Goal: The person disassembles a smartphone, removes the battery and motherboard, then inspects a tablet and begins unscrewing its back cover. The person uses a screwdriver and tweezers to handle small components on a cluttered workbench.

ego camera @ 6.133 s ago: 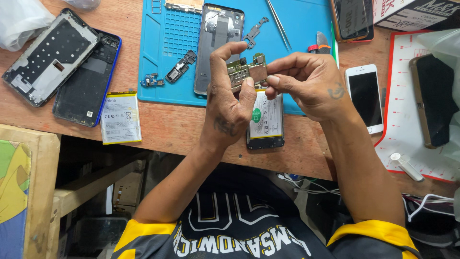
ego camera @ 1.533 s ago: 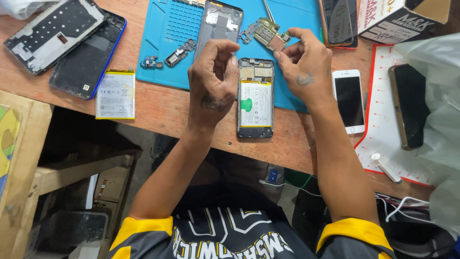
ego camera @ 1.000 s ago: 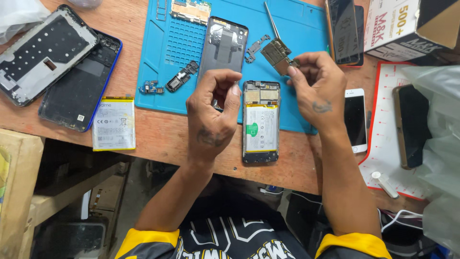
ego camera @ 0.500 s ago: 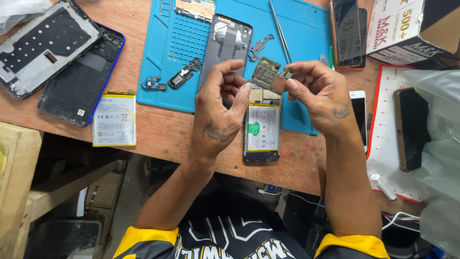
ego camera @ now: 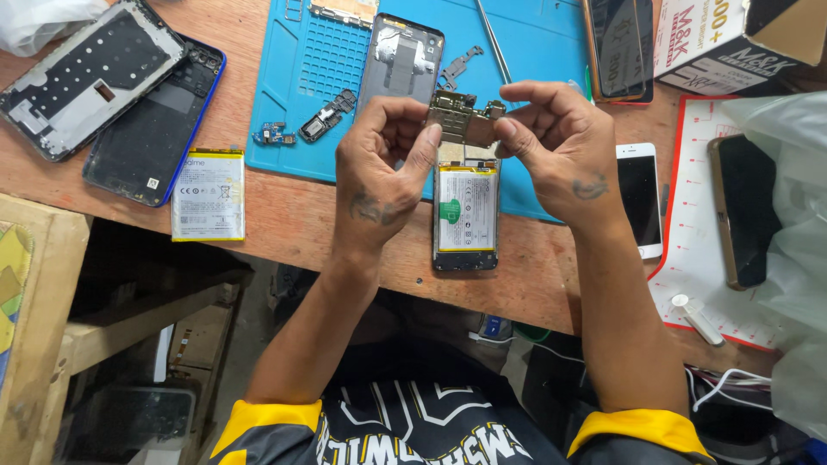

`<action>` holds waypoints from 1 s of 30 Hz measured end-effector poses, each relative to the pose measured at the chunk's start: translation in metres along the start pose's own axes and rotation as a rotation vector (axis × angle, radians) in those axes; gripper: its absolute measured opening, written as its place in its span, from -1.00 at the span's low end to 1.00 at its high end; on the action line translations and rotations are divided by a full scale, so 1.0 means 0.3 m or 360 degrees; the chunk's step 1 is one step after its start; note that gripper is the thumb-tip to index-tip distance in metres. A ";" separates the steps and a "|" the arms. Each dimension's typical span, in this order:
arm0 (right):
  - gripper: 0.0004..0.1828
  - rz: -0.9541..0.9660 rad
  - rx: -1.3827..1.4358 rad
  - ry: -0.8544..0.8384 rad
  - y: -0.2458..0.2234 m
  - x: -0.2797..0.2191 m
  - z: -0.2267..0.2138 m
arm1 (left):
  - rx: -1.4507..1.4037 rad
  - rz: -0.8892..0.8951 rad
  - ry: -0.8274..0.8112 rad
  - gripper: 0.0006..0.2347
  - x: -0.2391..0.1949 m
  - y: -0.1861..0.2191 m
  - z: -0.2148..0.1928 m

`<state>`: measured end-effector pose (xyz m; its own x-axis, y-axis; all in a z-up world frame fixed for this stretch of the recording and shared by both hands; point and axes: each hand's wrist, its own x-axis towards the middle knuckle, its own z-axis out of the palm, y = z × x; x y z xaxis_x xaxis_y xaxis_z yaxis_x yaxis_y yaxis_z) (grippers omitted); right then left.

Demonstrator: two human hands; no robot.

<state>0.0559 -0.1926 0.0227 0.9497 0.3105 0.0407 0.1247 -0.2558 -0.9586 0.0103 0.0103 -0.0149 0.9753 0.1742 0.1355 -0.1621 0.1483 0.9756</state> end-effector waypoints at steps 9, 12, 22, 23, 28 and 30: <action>-0.27 -0.0129 -0.1222 -0.0232 -0.038 -0.008 -0.022 | 0.0166 0.0150 0.0243 -0.88 0.012 -0.031 0.006; -0.05 -0.0169 -0.1269 -0.0279 -0.027 -0.017 -0.011 | 0.0281 0.0228 0.0281 -0.82 0.018 -0.036 -0.005; -0.05 0.0150 -0.0906 -0.0437 0.026 0.002 -0.047 | 0.0486 0.0316 0.0289 -0.77 0.018 -0.044 -0.002; -0.11 0.0207 -0.0716 -0.0479 0.027 0.005 -0.061 | 0.0503 0.0330 0.0286 -0.78 0.017 -0.045 -0.001; -0.32 0.0331 -0.0245 -0.0481 0.015 0.010 -0.135 | 0.0596 0.0302 0.0150 -0.82 0.015 -0.044 0.019; -0.35 0.0094 -0.0407 -0.0397 0.002 0.008 -0.165 | 0.0636 0.0286 0.0074 -0.83 0.008 -0.040 0.034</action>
<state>0.0725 -0.2374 0.0361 0.8619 0.4943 -0.1128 0.1698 -0.4911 -0.8544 0.0161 -0.0009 -0.0244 0.9276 0.2079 0.3104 -0.2492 -0.2749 0.9286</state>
